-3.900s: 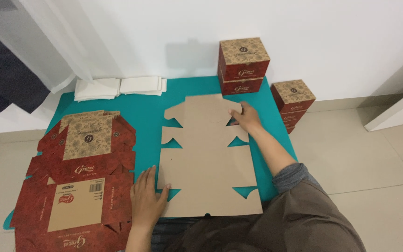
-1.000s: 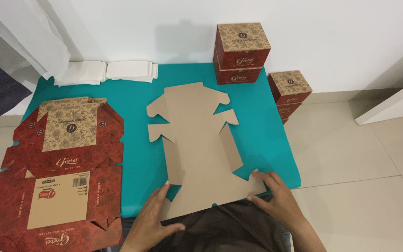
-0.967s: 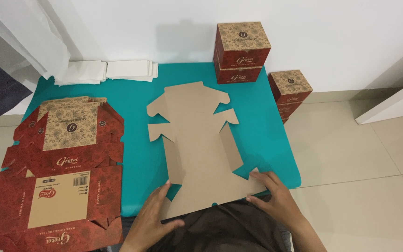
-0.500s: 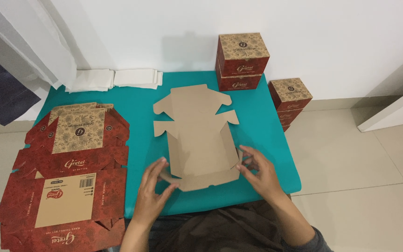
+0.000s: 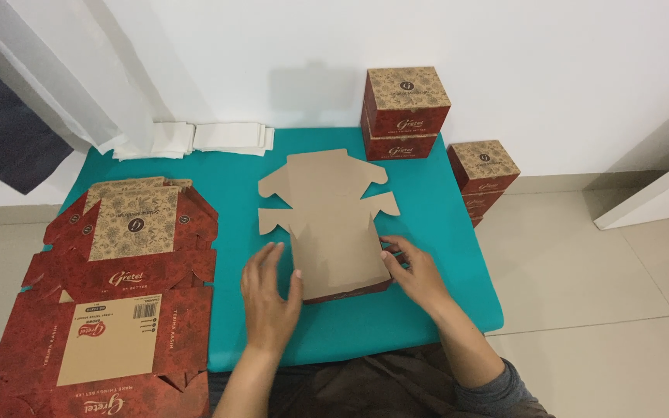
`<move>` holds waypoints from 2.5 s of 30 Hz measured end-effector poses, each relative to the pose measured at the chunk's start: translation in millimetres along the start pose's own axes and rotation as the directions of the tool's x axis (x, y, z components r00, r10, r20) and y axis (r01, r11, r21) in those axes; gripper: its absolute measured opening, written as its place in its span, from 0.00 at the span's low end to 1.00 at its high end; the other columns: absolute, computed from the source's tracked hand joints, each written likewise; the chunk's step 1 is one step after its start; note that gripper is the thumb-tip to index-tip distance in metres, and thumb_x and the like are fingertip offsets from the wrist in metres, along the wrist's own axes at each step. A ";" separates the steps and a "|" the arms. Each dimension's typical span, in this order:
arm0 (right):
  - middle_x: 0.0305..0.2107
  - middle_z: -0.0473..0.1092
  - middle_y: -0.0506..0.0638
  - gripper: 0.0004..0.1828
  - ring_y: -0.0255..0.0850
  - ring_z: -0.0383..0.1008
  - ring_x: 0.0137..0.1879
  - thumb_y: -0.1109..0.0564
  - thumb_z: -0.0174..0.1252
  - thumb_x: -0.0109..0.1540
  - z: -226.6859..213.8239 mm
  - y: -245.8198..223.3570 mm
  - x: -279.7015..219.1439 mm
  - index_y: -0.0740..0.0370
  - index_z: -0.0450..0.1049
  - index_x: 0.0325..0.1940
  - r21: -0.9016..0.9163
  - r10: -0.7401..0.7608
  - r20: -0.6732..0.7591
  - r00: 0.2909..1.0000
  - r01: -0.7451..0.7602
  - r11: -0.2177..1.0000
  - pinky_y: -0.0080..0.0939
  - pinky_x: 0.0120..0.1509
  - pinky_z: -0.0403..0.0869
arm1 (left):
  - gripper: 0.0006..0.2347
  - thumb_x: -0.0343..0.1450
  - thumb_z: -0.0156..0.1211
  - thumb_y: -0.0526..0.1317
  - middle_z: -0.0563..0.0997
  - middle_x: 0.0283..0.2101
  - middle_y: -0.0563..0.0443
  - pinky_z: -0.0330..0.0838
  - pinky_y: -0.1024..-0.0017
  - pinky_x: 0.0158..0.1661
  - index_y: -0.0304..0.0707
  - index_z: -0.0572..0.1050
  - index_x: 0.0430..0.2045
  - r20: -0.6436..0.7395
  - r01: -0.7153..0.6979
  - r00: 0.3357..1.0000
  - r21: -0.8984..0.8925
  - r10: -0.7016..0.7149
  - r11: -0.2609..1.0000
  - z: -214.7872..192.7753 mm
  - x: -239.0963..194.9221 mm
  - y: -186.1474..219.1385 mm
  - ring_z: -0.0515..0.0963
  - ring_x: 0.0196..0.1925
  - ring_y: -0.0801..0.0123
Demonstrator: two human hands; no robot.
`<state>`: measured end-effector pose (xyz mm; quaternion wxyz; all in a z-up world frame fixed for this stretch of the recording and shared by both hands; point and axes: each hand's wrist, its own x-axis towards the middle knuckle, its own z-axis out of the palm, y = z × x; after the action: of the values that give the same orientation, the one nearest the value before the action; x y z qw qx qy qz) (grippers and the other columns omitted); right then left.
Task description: The person folds a flat cardboard sheet into a box, inserts a white rectangular item, and closes the lid. The person repeats this process with another flat sheet, inserting another white item and closing the box.
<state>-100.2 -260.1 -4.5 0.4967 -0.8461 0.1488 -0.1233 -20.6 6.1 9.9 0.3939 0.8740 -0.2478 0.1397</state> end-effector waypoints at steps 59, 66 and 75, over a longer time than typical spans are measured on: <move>0.49 0.68 0.70 0.28 0.61 0.70 0.50 0.46 0.46 0.71 13.5 -1.7 -9.1 0.62 0.60 0.72 0.059 0.049 0.038 0.998 -0.052 0.997 0.57 0.43 0.73 | 0.28 0.76 0.44 0.34 0.76 0.53 0.26 0.72 0.48 0.52 0.32 0.45 0.73 0.740 0.190 0.665 -0.293 0.097 0.937 41.6 50.8 88.4 0.78 0.55 0.36; 0.67 0.54 0.62 0.20 0.61 0.66 0.68 0.45 0.48 0.71 17.0 -4.7 -49.2 0.53 0.70 0.63 -0.279 -0.449 0.028 0.893 0.438 0.854 0.62 0.62 0.81 | 0.24 0.78 0.46 0.40 0.78 0.55 0.41 0.70 0.56 0.55 0.36 0.54 0.71 0.371 -0.068 0.901 -0.390 0.224 0.918 -5.7 25.4 68.3 0.76 0.57 0.52; 0.63 0.65 0.61 0.08 0.56 0.67 0.70 0.58 0.48 0.70 -48.4 56.7 -33.1 0.61 0.73 0.48 -0.377 -0.487 0.044 0.872 0.466 0.800 0.53 0.69 0.70 | 0.22 0.74 0.44 0.31 0.78 0.61 0.55 0.58 0.73 0.22 0.50 0.65 0.65 0.268 0.277 0.947 -0.409 -0.176 0.870 -37.0 21.2 -15.8 0.67 0.24 0.75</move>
<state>-155.4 -312.8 -33.2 0.2737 -0.9316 -0.0341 -0.2365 3.9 36.2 33.5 0.5650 0.7950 -0.2105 -0.0662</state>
